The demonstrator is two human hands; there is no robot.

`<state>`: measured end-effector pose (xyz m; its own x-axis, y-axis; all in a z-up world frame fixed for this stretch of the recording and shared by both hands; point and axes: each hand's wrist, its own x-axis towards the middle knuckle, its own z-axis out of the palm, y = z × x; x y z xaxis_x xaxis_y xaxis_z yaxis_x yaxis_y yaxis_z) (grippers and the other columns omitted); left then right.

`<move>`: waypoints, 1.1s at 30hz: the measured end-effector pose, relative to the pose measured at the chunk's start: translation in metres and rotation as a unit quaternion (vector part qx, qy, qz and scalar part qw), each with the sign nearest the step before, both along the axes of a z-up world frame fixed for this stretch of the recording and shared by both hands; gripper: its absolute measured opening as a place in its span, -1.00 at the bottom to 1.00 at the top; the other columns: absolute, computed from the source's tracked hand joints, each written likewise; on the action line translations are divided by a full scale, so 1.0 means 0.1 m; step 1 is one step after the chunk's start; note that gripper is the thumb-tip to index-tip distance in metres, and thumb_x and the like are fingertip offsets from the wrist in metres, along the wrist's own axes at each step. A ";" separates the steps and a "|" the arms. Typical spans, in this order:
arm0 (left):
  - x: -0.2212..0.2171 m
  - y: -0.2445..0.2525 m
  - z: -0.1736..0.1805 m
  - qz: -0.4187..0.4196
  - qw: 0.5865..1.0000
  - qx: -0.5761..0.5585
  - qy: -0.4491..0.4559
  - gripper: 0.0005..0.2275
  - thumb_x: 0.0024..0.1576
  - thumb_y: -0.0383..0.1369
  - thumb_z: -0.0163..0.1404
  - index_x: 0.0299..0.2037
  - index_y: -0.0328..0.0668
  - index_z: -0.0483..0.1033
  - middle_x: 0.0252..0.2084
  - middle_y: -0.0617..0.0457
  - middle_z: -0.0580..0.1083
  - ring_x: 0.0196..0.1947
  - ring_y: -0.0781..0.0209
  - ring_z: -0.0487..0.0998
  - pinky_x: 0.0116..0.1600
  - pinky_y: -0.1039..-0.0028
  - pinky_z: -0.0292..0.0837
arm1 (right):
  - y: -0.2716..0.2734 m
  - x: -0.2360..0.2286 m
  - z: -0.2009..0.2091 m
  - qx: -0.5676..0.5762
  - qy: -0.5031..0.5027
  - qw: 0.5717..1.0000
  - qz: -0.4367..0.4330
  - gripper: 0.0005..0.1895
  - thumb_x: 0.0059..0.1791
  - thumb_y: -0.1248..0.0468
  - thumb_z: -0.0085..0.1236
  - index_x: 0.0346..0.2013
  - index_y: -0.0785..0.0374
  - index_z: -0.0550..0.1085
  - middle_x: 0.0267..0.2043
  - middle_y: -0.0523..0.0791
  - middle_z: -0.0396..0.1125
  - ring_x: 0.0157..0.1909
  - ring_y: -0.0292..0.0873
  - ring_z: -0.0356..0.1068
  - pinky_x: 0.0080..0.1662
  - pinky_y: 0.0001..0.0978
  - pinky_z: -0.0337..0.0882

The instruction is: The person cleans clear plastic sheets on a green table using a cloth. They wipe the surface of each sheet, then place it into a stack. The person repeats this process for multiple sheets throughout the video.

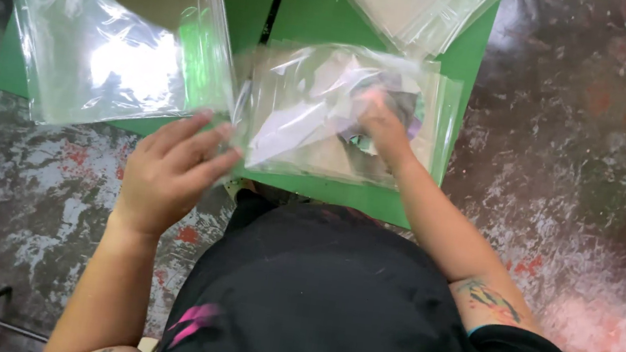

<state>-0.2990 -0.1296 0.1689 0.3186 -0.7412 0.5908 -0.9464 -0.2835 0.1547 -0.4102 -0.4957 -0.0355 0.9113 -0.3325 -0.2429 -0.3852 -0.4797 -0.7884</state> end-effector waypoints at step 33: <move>2.37 2.45 -1.76 0.239 0.660 -0.214 0.679 -0.52 0.16 -0.59 0.00 0.32 -0.04 0.38 0.16 -0.06 0.44 -0.49 0.15 0.61 -0.49 0.41 0.63 | 2.20 2.18 0.46 -0.142 0.069 0.984 0.087 -0.31 -0.11 0.09 0.32 0.32 -0.39 0.39 -0.02 -0.22 0.39 0.05 -0.08 0.45 0.06 -0.13 0.47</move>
